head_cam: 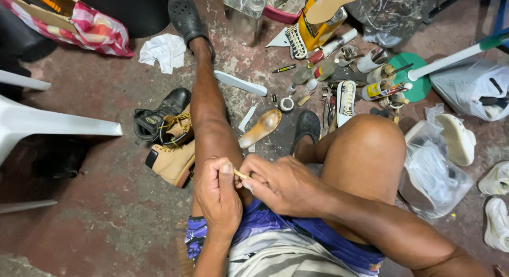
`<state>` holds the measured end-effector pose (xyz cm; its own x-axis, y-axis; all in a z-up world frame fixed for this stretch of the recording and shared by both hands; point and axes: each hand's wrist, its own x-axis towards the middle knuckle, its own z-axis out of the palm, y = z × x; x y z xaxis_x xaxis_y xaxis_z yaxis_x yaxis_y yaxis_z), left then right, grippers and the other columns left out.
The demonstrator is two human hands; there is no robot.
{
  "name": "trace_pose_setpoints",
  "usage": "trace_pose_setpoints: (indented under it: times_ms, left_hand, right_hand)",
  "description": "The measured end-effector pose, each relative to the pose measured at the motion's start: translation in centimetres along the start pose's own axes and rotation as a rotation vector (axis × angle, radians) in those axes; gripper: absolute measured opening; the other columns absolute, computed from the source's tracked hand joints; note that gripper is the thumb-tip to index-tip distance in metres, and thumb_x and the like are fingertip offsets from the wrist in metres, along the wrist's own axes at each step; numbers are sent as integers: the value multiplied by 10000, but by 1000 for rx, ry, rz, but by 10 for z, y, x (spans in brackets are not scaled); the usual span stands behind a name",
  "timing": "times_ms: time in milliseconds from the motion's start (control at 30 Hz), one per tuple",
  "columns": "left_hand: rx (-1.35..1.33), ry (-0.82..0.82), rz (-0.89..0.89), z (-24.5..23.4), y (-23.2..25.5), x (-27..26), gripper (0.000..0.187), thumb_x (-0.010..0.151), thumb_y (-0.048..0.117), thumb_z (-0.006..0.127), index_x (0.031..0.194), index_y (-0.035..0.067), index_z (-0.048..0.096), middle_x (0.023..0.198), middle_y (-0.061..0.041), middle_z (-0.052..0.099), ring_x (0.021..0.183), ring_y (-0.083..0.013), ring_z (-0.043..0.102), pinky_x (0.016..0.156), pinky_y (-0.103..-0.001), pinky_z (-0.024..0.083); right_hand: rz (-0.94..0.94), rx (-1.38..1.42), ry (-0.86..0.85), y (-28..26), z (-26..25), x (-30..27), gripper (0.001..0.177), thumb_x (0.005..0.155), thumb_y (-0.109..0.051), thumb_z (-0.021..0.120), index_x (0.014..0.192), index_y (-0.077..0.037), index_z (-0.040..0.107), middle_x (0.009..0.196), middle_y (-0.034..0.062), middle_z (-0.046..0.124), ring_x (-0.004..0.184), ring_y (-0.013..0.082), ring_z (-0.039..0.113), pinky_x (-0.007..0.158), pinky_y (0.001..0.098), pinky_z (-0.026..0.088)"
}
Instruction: The person applies glue to a shoe sole using a stick, pours liquid glue from a metal tin into a smaller jar, and continues applying glue to the surface of the sole.
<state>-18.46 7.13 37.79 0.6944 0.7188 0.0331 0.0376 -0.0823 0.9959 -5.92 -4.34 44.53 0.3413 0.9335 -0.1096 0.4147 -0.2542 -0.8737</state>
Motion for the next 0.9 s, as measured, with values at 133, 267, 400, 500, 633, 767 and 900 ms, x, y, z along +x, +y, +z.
trace_pose_setpoints:
  times_ms: [133, 267, 400, 500, 633, 767, 900]
  left_hand:
    - [181, 20, 20, -10, 18, 0, 293, 1073, 207, 503, 866, 22, 597, 630, -24, 536, 546, -100, 513, 519, -274, 427]
    - [215, -24, -55, -18, 26, 1, 417, 1105, 266, 479, 774, 25, 559, 606, -23, 513, 531, -111, 490, 526, -302, 400]
    - [-87, -158, -310, -24, 30, -4, 441, 1076, 314, 465, 762, 29, 585, 625, -14, 545, 531, -107, 507, 480, -302, 439]
    - [-35, -350, -223, -38, 27, -14, 349, 1038, 296, 528, 820, 36, 610, 668, -22, 604, 600, -96, 559, 545, -295, 482]
    - [42, -710, -136, -54, 8, -42, 244, 1032, 218, 547, 929, 29, 662, 746, -47, 666, 681, -99, 625, 630, -307, 514]
    - [-175, -957, -185, -37, -34, -112, 187, 983, 172, 643, 873, 34, 704, 686, -60, 585, 624, -151, 526, 572, -358, 419]
    - [-159, -989, -369, -24, -86, -180, 388, 1029, 217, 674, 729, 52, 491, 616, -28, 443, 574, -131, 419, 569, -331, 363]
  right_hand:
    - [77, 5, 35, -16, 13, -8, 167, 970, -182, 598, 1112, -94, 584, 616, 100, 653, 525, 307, 661, 501, 433, 460]
    - [17, 69, 66, -28, 21, -13, 164, 974, -167, 591, 1118, -90, 577, 647, 68, 659, 548, 268, 662, 513, 404, 472]
    - [209, 190, -29, -33, 17, -24, 165, 940, -144, 586, 1092, -93, 625, 540, 54, 525, 448, 206, 501, 480, 380, 398]
    - [261, 188, -95, -24, 13, -36, 206, 935, -154, 583, 1131, -110, 630, 523, 42, 494, 448, 155, 463, 475, 353, 367]
    - [217, 219, -339, 2, 13, -68, 202, 967, -150, 583, 1157, -110, 636, 660, 51, 550, 556, 142, 518, 511, 334, 416]
    - [194, 353, -710, 36, 17, -122, 143, 1071, -139, 590, 1196, -105, 650, 804, 9, 626, 677, 88, 557, 614, 294, 448]
    - [166, 696, -710, 64, 44, -167, 144, 1124, -89, 563, 1255, -55, 614, 908, 6, 610, 791, 81, 553, 669, 297, 458]
